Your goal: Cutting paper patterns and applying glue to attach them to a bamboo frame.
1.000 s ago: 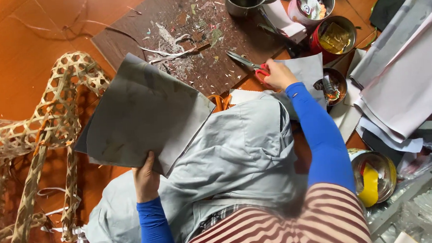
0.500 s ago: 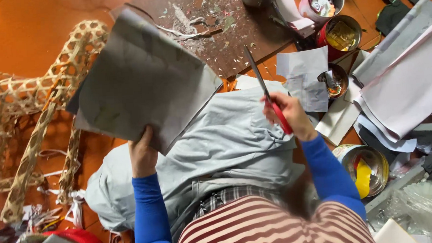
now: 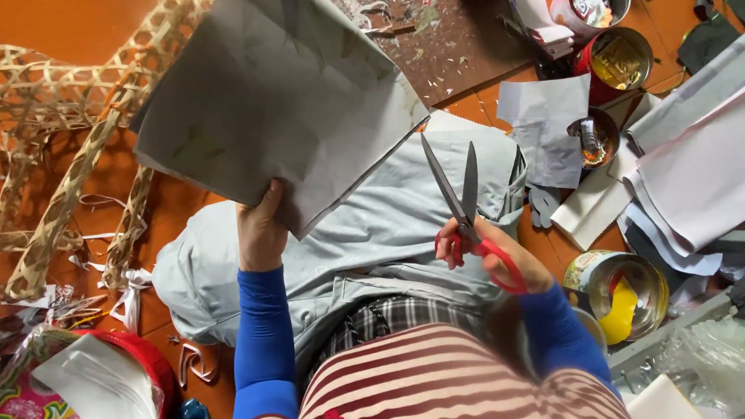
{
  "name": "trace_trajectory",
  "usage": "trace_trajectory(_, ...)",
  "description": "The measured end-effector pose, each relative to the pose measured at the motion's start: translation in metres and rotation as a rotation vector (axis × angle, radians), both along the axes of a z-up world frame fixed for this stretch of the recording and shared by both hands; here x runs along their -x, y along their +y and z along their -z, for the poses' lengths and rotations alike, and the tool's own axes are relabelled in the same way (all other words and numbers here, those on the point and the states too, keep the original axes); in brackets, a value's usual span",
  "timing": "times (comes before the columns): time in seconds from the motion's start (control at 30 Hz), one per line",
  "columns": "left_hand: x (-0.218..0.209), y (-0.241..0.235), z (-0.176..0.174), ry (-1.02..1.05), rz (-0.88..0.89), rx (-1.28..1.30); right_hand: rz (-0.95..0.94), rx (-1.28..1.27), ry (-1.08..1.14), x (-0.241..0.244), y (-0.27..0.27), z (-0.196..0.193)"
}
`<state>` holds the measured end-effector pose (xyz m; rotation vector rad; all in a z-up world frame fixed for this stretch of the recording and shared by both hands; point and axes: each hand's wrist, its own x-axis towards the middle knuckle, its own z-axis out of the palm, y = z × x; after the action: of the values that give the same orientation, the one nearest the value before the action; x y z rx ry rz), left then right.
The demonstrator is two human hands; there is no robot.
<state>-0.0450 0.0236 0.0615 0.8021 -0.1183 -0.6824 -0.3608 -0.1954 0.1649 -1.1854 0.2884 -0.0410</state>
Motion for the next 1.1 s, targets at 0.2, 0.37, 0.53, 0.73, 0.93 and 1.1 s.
trace_trajectory(0.2, -0.008, 0.013, 0.011, -0.008, 0.007, -0.024, -0.035, 0.042, -0.028, -0.012, -0.001, -0.002)
trace_trajectory(0.37, -0.008, 0.026, 0.027, -0.123, 0.058, -0.099, -0.093, -0.022, -0.012, -0.026, 0.002, -0.011)
trace_trajectory(0.53, -0.008, 0.034, 0.038, -0.170, 0.112, -0.198, -0.099, -0.353, -0.171, -0.027, -0.003, 0.029)
trace_trajectory(0.73, -0.020, 0.033, 0.034, -0.207, 0.107, -0.179, 0.020, -0.415, -0.141, -0.014, -0.006, 0.071)
trace_trajectory(0.93, -0.030, 0.029, 0.014, -0.245, 0.116, -0.162, 0.076, -0.275, -0.034, -0.012, -0.006, 0.057)
trace_trajectory(1.1, -0.021, 0.031, 0.007, -0.435, 0.192, -0.318, 0.054, -0.420, -0.191, -0.027, 0.004, 0.056)
